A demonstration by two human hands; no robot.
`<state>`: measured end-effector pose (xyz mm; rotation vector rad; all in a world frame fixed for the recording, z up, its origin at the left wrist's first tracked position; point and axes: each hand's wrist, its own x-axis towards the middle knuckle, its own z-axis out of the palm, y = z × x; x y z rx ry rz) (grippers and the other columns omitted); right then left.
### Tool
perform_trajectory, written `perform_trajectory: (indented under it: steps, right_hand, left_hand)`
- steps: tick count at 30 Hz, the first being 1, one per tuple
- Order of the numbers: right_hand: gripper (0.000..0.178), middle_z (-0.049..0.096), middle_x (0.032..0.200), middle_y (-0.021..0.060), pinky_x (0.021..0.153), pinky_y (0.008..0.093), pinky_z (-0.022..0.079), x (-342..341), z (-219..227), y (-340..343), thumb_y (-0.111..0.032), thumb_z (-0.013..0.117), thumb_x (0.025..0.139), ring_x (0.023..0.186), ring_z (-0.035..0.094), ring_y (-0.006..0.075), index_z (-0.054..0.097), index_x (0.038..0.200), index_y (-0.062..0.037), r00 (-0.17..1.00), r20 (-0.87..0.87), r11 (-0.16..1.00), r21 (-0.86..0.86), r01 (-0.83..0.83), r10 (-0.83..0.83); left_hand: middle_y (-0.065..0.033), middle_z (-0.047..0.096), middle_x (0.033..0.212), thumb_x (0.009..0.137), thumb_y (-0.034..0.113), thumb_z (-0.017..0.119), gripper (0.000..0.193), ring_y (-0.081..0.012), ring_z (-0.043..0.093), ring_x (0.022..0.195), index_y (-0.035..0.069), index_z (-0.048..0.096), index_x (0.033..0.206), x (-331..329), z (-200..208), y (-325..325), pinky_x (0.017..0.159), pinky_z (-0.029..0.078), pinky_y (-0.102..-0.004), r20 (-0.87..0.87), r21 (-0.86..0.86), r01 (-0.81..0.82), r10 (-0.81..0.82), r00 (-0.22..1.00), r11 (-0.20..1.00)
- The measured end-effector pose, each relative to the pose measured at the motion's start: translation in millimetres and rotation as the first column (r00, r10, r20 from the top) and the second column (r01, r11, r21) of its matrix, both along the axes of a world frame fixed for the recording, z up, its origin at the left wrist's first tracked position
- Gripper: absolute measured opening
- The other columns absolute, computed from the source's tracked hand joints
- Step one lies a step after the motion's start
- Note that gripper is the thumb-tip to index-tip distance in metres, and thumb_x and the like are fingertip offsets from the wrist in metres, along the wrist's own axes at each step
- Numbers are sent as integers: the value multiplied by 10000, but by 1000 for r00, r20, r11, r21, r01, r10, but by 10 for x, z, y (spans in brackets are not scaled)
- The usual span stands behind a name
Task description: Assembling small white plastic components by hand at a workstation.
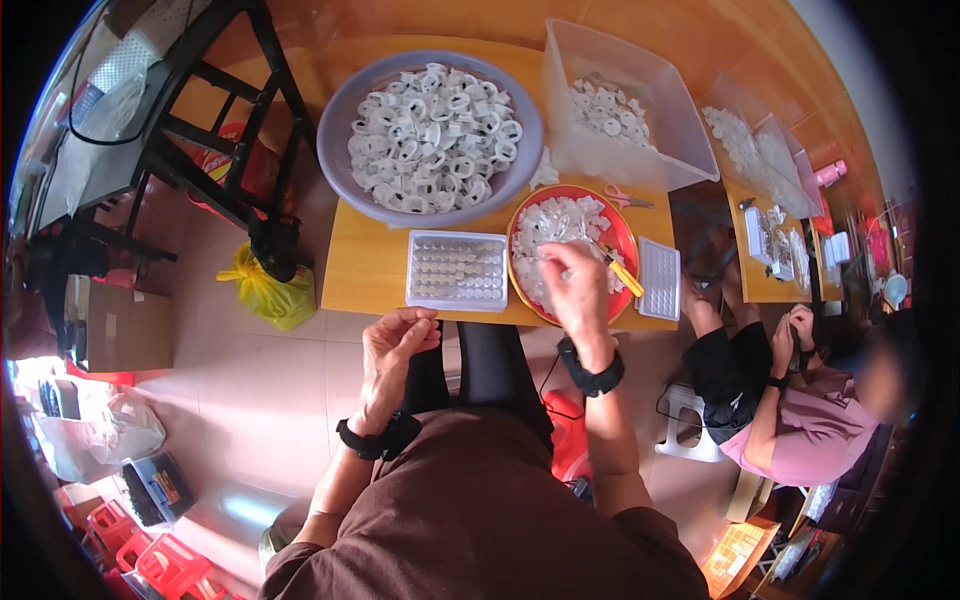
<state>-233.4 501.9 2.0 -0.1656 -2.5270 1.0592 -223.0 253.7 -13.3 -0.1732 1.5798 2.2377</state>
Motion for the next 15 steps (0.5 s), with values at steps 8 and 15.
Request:
perform_trajectory:
  steps: [8, 15]
  right_hand:
    - [117, 580, 728, 105, 580, 335, 462, -192, 26, -563, 7, 662, 750, 648, 599, 259, 638, 858, -31, 983, -148, 987, -94, -127, 112]
    - [75, 626, 797, 142, 629, 391, 479, -1013, 532, -452, -47, 627, 754, 721, 615, 324, 642, 823, -20, 973, -181, 979, 169, -110, 140]
  left_hand:
    - [-67, 655, 897, 891, 116, 595, 165, -125, 634, 782, 1, 637, 1002, -3, -14, -103, 757, 534, -264, -20, 39, -56, 57, 998, 998]
    - [-65, 659, 897, 892, 122, 597, 164, -126, 636, 785, 2, 637, 997, -31, -27, -135, 752, 539, -269, -52, 70, -53, 57, 997, 996]
